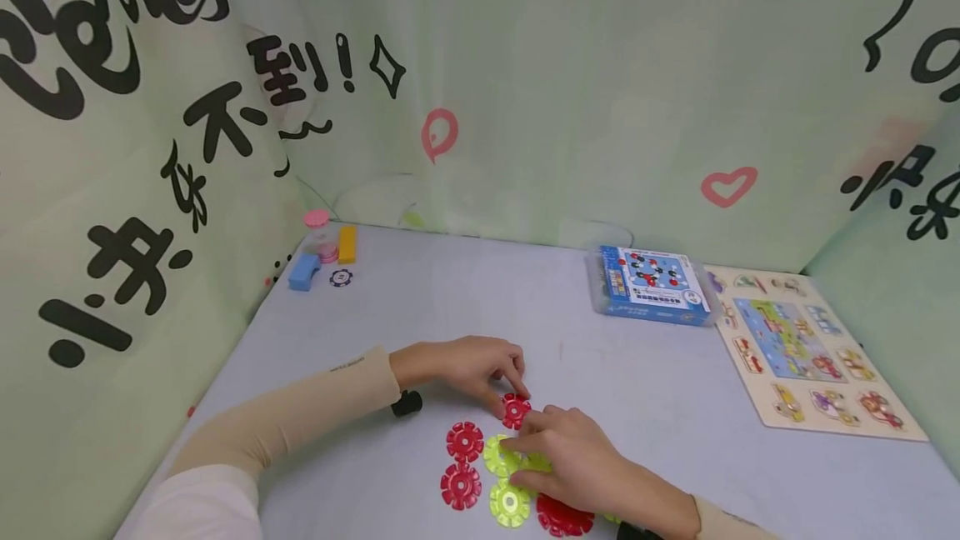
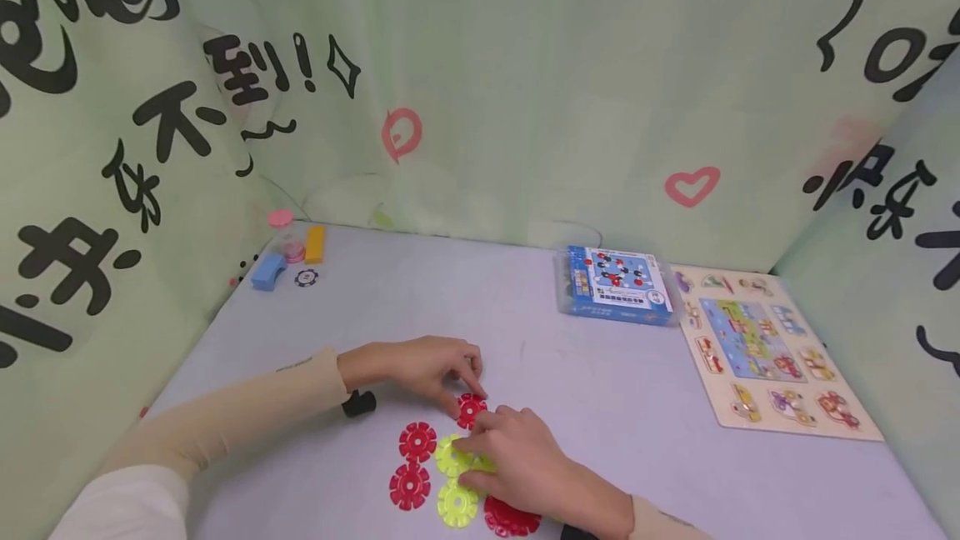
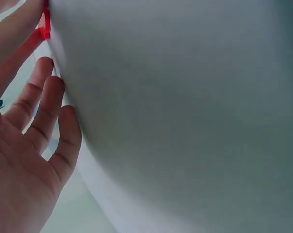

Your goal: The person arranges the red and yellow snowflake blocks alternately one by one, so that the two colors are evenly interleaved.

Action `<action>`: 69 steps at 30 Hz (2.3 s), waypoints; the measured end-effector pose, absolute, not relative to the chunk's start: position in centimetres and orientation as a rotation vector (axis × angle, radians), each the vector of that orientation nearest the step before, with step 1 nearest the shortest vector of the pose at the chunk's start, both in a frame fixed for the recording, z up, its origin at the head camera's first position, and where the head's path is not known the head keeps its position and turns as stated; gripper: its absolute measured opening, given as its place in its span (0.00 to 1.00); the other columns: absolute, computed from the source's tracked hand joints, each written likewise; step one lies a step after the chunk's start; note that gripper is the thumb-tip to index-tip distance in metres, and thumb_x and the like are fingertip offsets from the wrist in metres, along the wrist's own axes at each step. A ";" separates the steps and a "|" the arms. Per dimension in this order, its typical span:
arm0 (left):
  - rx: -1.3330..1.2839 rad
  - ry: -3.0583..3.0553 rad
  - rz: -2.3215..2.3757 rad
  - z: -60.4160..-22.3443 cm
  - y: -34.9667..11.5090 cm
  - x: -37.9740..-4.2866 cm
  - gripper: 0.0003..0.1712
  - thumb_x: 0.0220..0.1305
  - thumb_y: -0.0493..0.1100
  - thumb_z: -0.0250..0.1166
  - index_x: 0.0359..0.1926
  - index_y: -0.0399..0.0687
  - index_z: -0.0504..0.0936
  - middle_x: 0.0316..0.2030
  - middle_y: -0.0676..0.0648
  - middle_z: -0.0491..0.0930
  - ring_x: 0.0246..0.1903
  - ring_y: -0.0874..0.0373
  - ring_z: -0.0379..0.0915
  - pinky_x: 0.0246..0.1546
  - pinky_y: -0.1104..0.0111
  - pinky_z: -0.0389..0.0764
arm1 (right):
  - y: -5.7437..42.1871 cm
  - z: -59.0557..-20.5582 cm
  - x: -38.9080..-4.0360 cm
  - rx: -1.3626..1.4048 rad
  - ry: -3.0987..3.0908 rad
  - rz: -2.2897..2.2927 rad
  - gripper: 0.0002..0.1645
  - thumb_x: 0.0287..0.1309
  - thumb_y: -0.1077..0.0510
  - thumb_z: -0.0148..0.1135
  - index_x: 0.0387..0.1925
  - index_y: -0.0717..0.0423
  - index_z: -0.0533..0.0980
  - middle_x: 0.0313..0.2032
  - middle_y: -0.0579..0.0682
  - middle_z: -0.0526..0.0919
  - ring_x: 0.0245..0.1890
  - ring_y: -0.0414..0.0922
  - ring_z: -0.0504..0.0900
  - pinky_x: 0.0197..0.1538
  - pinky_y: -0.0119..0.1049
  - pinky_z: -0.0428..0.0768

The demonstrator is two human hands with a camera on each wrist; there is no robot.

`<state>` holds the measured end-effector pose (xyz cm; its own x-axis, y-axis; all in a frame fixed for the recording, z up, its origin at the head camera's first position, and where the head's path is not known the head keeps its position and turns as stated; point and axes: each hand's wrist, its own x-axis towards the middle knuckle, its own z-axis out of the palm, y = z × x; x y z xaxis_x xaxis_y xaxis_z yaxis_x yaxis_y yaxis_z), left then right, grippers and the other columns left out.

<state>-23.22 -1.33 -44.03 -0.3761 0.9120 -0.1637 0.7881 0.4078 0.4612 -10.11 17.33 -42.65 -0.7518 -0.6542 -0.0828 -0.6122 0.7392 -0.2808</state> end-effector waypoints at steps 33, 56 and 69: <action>1.444 2.117 0.504 -44.2 -0.4 -23.7 0.25 0.45 0.49 0.76 0.48 0.68 0.83 0.43 0.61 0.74 0.41 0.67 0.68 0.40 0.79 0.74 | 15.9 -42.8 -10.8 -1.008 2.811 -0.256 0.27 0.44 0.36 0.70 0.49 0.36 0.81 0.37 0.41 0.82 0.32 0.33 0.75 0.29 0.24 0.71; 1.525 2.187 0.472 -44.1 -1.2 -23.6 0.26 0.42 0.55 0.77 0.47 0.64 0.84 0.36 0.65 0.80 0.33 0.70 0.70 0.34 0.82 0.73 | 15.7 -43.1 -10.5 -0.983 2.814 -0.248 0.29 0.42 0.36 0.71 0.49 0.38 0.81 0.38 0.43 0.81 0.31 0.33 0.71 0.26 0.22 0.70; 1.451 2.467 0.434 -42.3 -4.5 -25.7 0.25 0.44 0.60 0.74 0.46 0.62 0.84 0.36 0.62 0.78 0.35 0.67 0.72 0.36 0.77 0.73 | 15.6 -42.9 -10.8 -0.964 2.802 -0.235 0.29 0.43 0.37 0.71 0.49 0.39 0.81 0.37 0.42 0.80 0.29 0.33 0.70 0.26 0.22 0.70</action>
<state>-25.71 -4.48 -42.32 -0.4750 0.8780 -0.0598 0.8047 0.4609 0.3742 -10.76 15.56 -42.89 -0.7768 -0.6204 -0.1079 -0.5938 0.7787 -0.2025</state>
